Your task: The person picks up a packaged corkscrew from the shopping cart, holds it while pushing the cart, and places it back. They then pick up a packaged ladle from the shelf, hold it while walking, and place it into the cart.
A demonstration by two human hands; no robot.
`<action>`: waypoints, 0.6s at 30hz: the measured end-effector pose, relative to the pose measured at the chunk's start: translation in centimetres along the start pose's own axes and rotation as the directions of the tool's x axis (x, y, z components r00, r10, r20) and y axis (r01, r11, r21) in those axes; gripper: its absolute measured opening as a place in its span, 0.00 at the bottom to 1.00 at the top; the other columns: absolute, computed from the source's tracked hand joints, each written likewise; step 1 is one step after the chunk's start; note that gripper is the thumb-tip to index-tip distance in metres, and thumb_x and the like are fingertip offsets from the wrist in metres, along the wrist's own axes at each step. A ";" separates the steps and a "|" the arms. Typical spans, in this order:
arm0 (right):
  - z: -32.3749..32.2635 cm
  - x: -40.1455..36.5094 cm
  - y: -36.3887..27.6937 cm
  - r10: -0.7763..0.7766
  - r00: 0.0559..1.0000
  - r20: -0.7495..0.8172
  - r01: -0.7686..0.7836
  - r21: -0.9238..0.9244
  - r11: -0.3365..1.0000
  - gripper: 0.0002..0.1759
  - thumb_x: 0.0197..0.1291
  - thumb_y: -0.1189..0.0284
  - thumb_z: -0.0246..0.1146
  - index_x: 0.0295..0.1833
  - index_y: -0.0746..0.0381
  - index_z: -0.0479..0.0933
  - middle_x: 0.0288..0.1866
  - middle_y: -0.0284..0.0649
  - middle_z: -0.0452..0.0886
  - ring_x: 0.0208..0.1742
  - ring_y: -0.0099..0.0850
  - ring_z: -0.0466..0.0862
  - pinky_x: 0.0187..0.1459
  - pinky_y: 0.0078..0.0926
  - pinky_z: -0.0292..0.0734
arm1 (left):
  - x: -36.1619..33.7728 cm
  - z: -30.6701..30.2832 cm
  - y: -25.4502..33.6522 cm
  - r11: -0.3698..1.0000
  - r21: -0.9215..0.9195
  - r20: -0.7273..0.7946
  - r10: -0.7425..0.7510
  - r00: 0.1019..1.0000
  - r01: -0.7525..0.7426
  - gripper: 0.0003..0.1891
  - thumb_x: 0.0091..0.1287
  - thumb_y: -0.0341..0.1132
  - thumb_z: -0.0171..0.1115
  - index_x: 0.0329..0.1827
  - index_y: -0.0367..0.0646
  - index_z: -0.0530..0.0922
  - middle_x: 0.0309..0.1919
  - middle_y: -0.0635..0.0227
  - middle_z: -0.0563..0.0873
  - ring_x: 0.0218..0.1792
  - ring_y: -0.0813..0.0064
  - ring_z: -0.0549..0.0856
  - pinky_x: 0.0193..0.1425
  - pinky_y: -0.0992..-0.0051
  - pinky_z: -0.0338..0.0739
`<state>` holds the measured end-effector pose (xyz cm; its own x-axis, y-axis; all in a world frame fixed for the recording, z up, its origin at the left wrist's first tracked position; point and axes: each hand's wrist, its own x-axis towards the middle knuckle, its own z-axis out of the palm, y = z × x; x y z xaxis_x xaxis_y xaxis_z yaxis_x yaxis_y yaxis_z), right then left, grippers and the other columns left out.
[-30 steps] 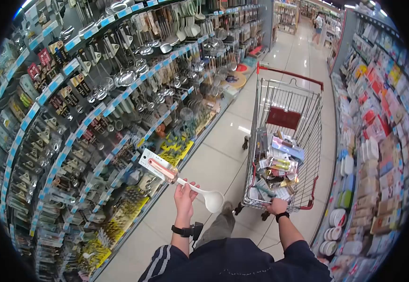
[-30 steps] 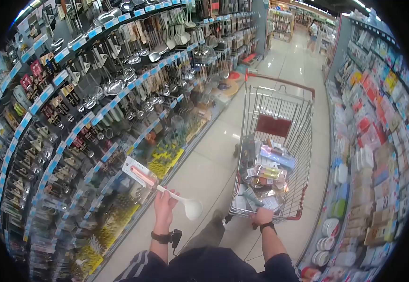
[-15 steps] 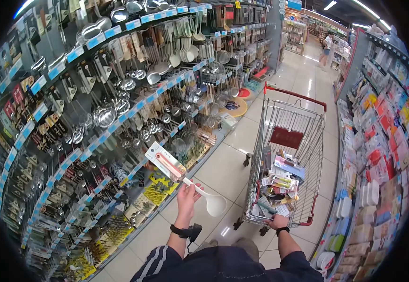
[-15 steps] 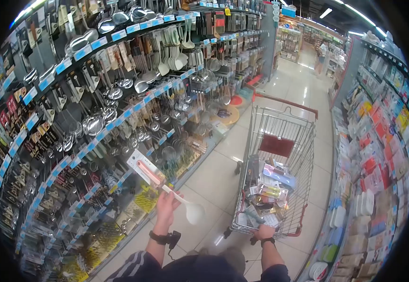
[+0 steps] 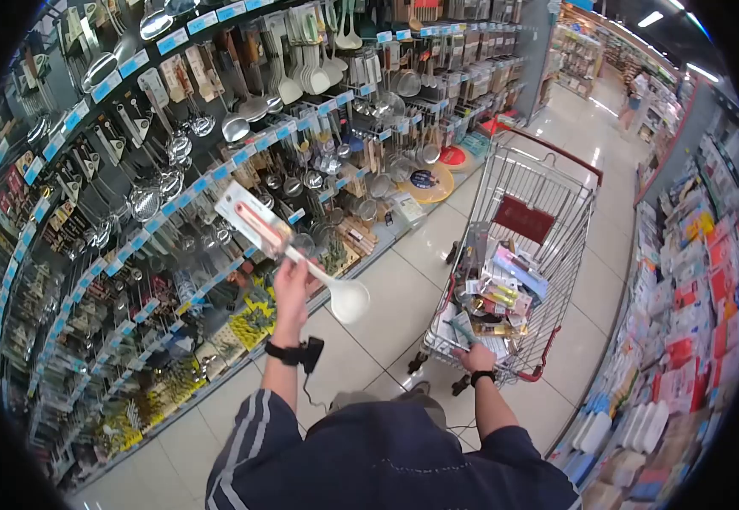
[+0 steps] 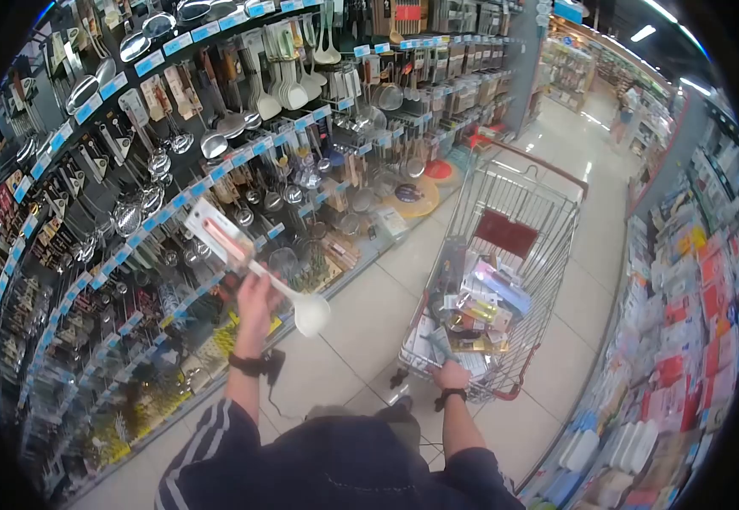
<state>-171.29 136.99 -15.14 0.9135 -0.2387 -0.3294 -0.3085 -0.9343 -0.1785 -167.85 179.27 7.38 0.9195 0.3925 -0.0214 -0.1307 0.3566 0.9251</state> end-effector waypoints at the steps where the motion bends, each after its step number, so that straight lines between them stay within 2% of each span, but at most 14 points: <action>1: -0.7 1.8 0.2 -0.002 1.000 -0.011 0.002 0.006 1.000 0.33 0.48 0.38 0.67 0.42 0.58 0.85 0.40 0.46 0.87 0.45 0.45 0.86 0.48 0.44 0.76 | 0.7 1.4 1.3 1.000 -0.011 -0.041 0.019 0.999 -0.019 0.14 0.76 0.35 0.52 0.61 0.43 0.72 0.45 0.66 0.85 0.44 0.72 0.86 0.46 0.71 0.83; 5: -3.7 8.7 1.2 -0.043 0.999 -0.019 0.043 0.014 0.999 0.31 0.49 0.41 0.68 0.41 0.59 0.85 0.39 0.46 0.87 0.42 0.44 0.86 0.45 0.43 0.77 | 4.6 4.3 4.2 0.992 0.115 -0.066 0.060 0.996 -0.052 0.16 0.76 0.37 0.53 0.64 0.44 0.72 0.45 0.68 0.85 0.43 0.74 0.87 0.43 0.74 0.82; 6: -3.9 10.7 1.8 -0.035 0.999 0.013 0.034 0.053 0.998 0.32 0.50 0.41 0.66 0.42 0.60 0.85 0.41 0.48 0.87 0.44 0.45 0.86 0.50 0.44 0.74 | 5.3 4.8 4.6 0.984 0.164 -0.053 0.080 0.995 -0.071 0.16 0.76 0.36 0.53 0.64 0.45 0.72 0.45 0.68 0.86 0.43 0.76 0.87 0.41 0.76 0.81; 9: -4.9 14.7 3.0 -0.065 0.995 -0.070 0.070 0.066 0.995 0.31 0.50 0.42 0.66 0.42 0.60 0.85 0.41 0.48 0.87 0.44 0.45 0.86 0.49 0.45 0.74 | 6.9 6.3 4.8 0.973 0.208 -0.068 0.116 0.991 -0.100 0.16 0.76 0.37 0.53 0.64 0.45 0.72 0.45 0.69 0.86 0.42 0.78 0.86 0.40 0.79 0.79; 11: -6.8 17.9 3.4 -0.051 0.996 -0.075 0.056 0.074 0.996 0.29 0.49 0.44 0.66 0.41 0.60 0.84 0.40 0.46 0.87 0.43 0.45 0.86 0.50 0.47 0.73 | 9.0 8.4 4.6 0.971 0.224 -0.082 0.100 0.992 -0.080 0.17 0.76 0.36 0.53 0.65 0.45 0.71 0.45 0.69 0.86 0.42 0.78 0.86 0.40 0.79 0.79; 16: -8.6 23.1 4.6 -0.099 0.986 -0.135 0.113 0.094 0.989 0.27 0.46 0.46 0.68 0.39 0.60 0.84 0.37 0.46 0.86 0.41 0.46 0.86 0.50 0.47 0.72 | 12.9 12.6 4.1 0.971 0.219 -0.072 0.114 0.991 -0.095 0.18 0.76 0.36 0.53 0.66 0.42 0.71 0.45 0.65 0.86 0.44 0.71 0.87 0.46 0.73 0.81; 17: -9.3 23.9 5.1 -0.119 0.982 -0.143 0.121 0.002 0.993 0.30 0.48 0.42 0.69 0.41 0.58 0.82 0.35 0.44 0.86 0.40 0.44 0.85 0.42 0.45 0.75 | 14.4 13.5 3.9 0.971 0.222 -0.067 0.102 0.993 -0.084 0.18 0.76 0.36 0.53 0.66 0.42 0.70 0.45 0.65 0.86 0.44 0.71 0.87 0.46 0.73 0.81; 18: -9.5 25.1 5.3 -0.122 0.983 -0.138 0.124 0.006 0.992 0.30 0.48 0.42 0.69 0.41 0.58 0.82 0.36 0.44 0.86 0.40 0.44 0.86 0.42 0.45 0.75 | 15.8 14.4 3.6 0.971 0.225 -0.059 0.101 0.993 -0.086 0.18 0.76 0.36 0.53 0.66 0.42 0.70 0.45 0.65 0.86 0.44 0.72 0.87 0.46 0.72 0.81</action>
<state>-147.46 123.49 -15.56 0.9721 -0.1571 -0.1743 -0.1944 -0.9551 -0.2235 -148.45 174.60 15.84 0.8781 0.4759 0.0500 -0.1220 0.1216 0.9851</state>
